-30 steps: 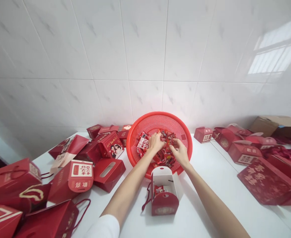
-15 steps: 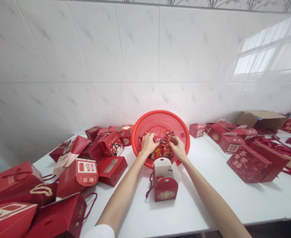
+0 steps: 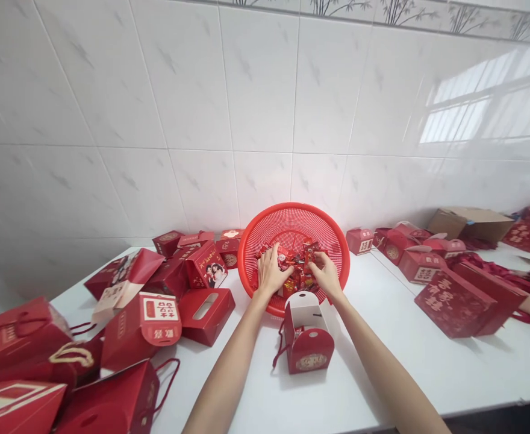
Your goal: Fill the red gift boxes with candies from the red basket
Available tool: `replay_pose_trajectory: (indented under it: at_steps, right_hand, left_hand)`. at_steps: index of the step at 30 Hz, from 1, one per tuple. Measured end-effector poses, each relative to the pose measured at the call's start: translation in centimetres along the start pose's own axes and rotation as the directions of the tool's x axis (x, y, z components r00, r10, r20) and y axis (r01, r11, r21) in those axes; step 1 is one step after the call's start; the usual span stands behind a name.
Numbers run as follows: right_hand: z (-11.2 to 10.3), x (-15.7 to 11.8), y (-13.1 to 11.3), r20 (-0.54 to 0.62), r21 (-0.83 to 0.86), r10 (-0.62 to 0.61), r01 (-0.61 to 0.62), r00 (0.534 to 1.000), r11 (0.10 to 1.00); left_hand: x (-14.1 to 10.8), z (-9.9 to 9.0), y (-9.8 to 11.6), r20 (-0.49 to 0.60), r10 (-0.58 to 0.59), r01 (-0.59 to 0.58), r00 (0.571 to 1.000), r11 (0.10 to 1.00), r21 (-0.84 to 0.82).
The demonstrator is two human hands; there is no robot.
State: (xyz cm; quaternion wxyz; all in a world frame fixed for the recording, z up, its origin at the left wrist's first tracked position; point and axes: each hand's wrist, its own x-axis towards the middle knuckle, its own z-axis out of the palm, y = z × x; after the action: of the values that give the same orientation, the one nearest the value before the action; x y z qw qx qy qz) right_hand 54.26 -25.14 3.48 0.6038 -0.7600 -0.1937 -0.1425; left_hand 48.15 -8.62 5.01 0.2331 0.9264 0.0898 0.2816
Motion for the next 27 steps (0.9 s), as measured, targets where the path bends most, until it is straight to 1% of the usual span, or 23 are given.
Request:
replay_pose_trajectory:
  at_steps: [3,7,11,16,20,23,27]
  right_hand:
    - [0.1,0.3,0.1,0.003,0.015,0.001,-0.001,1.000,1.000]
    - [0.3,0.6,0.1,-0.028,0.067,0.026,-0.024,0.999,0.997]
    - [0.3,0.7,0.2,-0.023,0.095,0.029,-0.027,0.999,0.995]
    - [0.2,0.7,0.4,-0.043,0.107,0.024,-0.019,0.999,0.994]
    - [0.0,0.5,0.5,-0.046,0.074,0.021,-0.018,0.999,0.997]
    - [-0.1,0.1,0.8,-0.039,0.042,0.005,-0.003,0.999,0.999]
    - [0.0,-0.3,1.5,-0.057,-0.012,-0.052,0.051,0.997,0.999]
  left_hand:
    - [0.1,-0.1,0.0,0.025,0.003,-0.003,1.000,1.000,-0.002]
    - [0.3,-0.1,0.2,0.061,-0.007,0.007,0.998,1.000,0.007]
    - [0.4,0.0,0.3,0.049,0.000,-0.001,0.999,1.000,0.012]
    - [0.6,0.4,0.4,0.043,0.006,-0.007,0.999,1.000,0.021]
    - [0.9,0.5,0.4,0.037,0.007,-0.008,0.999,1.000,0.029]
    - [1.0,0.8,0.3,0.034,0.028,-0.029,0.999,0.999,0.025]
    - [1.0,1.6,-0.2,-0.025,0.094,-0.093,0.995,0.996,0.013]
